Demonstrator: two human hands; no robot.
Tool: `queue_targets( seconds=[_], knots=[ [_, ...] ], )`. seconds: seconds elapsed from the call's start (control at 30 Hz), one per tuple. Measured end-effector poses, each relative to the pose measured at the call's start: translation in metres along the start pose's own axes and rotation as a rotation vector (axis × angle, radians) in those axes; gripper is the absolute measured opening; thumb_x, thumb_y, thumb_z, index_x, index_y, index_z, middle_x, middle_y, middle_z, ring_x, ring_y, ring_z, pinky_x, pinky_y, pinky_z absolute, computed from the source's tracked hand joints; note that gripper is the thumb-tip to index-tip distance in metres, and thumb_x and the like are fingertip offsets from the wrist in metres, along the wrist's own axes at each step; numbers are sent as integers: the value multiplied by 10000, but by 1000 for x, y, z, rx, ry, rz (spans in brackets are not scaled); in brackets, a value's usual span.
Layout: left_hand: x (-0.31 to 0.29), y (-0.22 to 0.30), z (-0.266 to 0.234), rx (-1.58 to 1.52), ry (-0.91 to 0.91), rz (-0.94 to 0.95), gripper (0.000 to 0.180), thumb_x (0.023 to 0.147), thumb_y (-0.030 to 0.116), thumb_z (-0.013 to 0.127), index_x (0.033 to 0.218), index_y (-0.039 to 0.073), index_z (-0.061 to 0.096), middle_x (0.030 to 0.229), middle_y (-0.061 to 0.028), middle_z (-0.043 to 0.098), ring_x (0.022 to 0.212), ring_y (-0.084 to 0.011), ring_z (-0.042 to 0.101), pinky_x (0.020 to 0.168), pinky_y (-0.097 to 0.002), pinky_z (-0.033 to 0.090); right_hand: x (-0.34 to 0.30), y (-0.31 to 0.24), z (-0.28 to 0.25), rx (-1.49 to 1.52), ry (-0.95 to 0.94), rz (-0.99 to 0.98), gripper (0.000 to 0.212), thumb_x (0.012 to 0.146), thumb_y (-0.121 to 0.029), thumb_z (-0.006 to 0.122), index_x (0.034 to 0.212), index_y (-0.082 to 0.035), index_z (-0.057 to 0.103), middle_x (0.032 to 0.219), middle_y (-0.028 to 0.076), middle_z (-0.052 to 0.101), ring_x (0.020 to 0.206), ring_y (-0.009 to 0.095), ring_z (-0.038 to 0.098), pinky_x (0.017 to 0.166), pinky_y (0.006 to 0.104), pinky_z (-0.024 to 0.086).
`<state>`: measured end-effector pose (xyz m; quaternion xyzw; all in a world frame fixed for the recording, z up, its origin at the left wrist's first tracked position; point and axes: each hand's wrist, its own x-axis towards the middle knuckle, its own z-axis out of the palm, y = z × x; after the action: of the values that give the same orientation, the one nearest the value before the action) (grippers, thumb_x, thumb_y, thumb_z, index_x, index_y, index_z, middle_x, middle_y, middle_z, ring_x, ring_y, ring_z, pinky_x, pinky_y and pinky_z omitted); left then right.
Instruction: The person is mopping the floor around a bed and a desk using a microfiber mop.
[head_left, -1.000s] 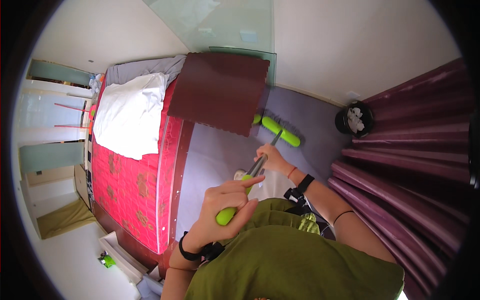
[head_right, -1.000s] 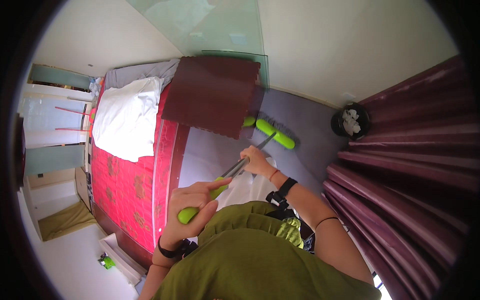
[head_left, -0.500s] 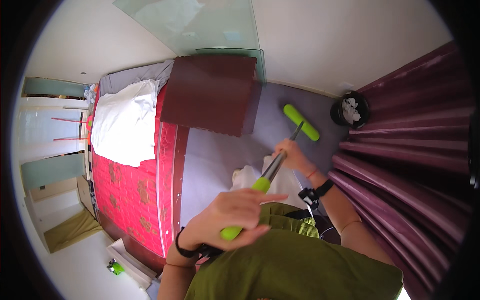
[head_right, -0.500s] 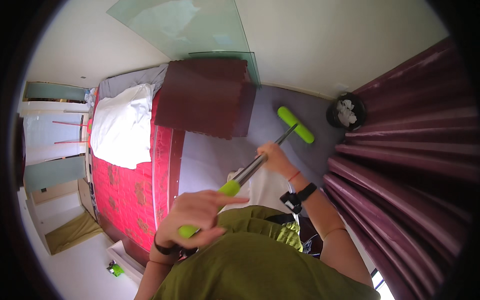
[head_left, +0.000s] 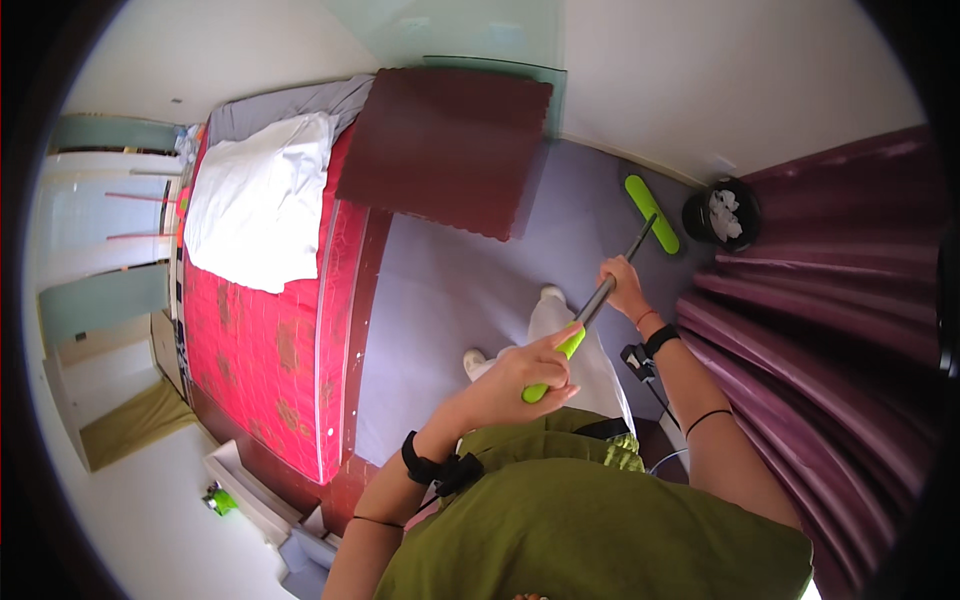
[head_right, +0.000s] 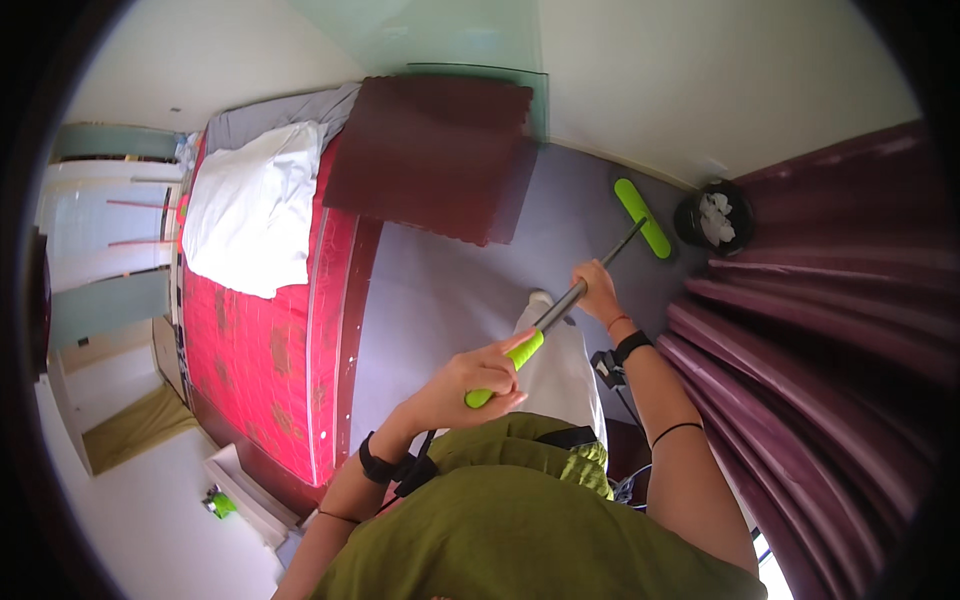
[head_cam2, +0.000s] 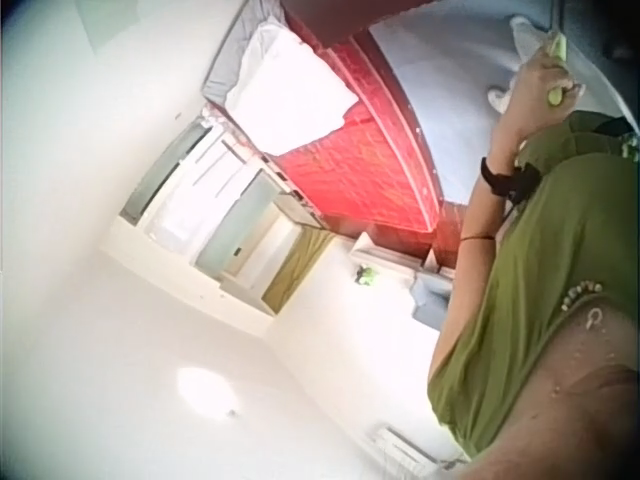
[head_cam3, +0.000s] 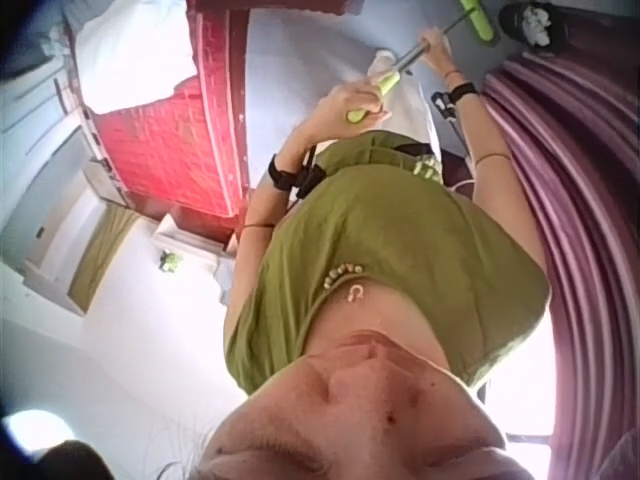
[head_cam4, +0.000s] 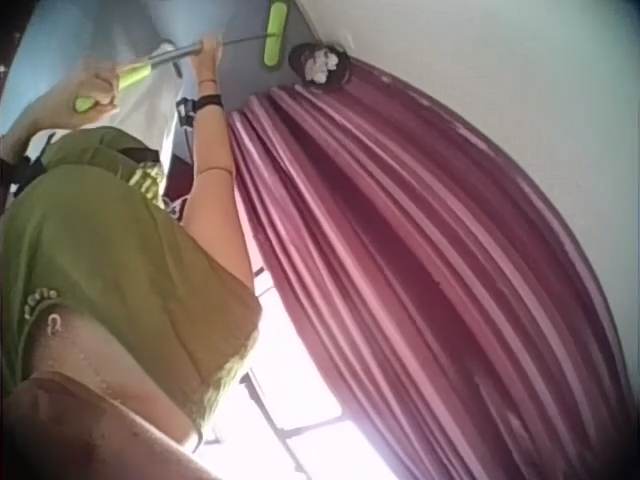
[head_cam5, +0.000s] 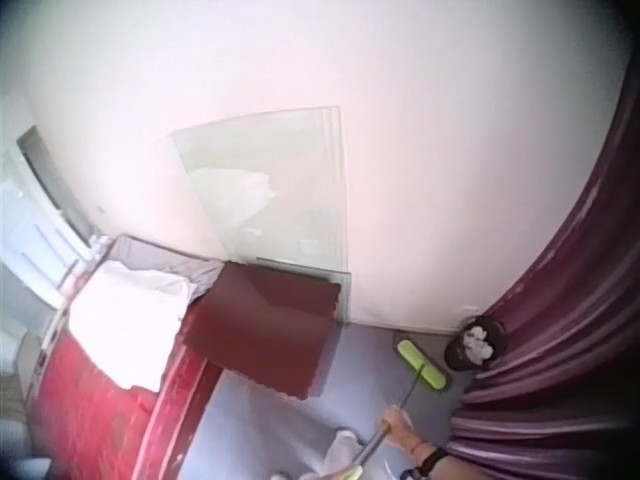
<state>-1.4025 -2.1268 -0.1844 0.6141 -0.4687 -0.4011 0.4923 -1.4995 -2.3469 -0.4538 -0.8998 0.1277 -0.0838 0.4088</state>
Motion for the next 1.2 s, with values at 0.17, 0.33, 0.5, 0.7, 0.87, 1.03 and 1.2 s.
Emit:
queue_targets(
  seconds=[0.17, 0.33, 0.5, 0.7, 0.87, 1.03, 1.2],
  knots=[
    [-72, 13, -7, -13, 45, -25, 267, 745, -34, 641, 608, 12, 417, 647, -70, 467, 1186, -346, 461, 776, -383, 459, -26, -50, 48, 64, -16, -13, 171, 608, -32, 629, 587, -65, 463, 628, 75, 516, 689, 281, 491, 602, 374, 411],
    [-169, 7, -24, 50, 65, 18, 256, 763, 21, 630, 590, 10, 441, 654, -70, 471, 1202, -306, 438, 780, -369, 458, -53, -112, 113, 98, -107, 10, 109, 601, -18, 602, 582, -95, 527, 665, 59, 551, 763, 282, 510, 669, 358, 428],
    [-273, 15, -36, 30, 147, -61, 281, 771, 35, 624, 569, 8, 430, 598, -77, 450, 1120, -296, 515, 796, -369, 471, -82, -181, 176, 164, -241, 6, 109, 617, -21, 603, 586, -90, 524, 648, 60, 541, 750, 283, 507, 655, 364, 429],
    [-378, 45, -60, 118, 284, -126, 235, 731, -15, 646, 565, 7, 481, 577, -67, 482, 1113, -291, 538, 711, -349, 482, -111, -273, 244, 185, -344, -78, 185, 617, -39, 653, 568, -76, 478, 602, 51, 514, 693, 255, 483, 630, 354, 406],
    [-442, 81, -63, 146, 386, -120, 280, 724, 14, 636, 513, 22, 452, 522, -58, 454, 995, -315, 600, 661, -373, 487, -127, -338, 287, 229, -624, -307, 169, 599, -73, 646, 590, -91, 478, 619, 59, 538, 651, 266, 493, 615, 349, 384],
    [-484, 102, -59, 128, 543, -82, 308, 714, -6, 624, 483, 45, 428, 473, -46, 401, 825, -309, 652, 648, -353, 510, -120, -415, 310, 238, -1064, -426, 104, 575, -72, 603, 560, -68, 500, 634, 126, 534, 665, 338, 522, 597, 409, 414],
    [-514, 112, -55, 174, 686, 33, 326, 710, -3, 625, 467, 72, 420, 457, -24, 403, 718, -307, 671, 613, -332, 525, -122, -450, 328, 210, -1227, -482, 92, 592, -58, 598, 575, -67, 508, 643, 128, 546, 676, 330, 527, 617, 410, 427]
  ],
)
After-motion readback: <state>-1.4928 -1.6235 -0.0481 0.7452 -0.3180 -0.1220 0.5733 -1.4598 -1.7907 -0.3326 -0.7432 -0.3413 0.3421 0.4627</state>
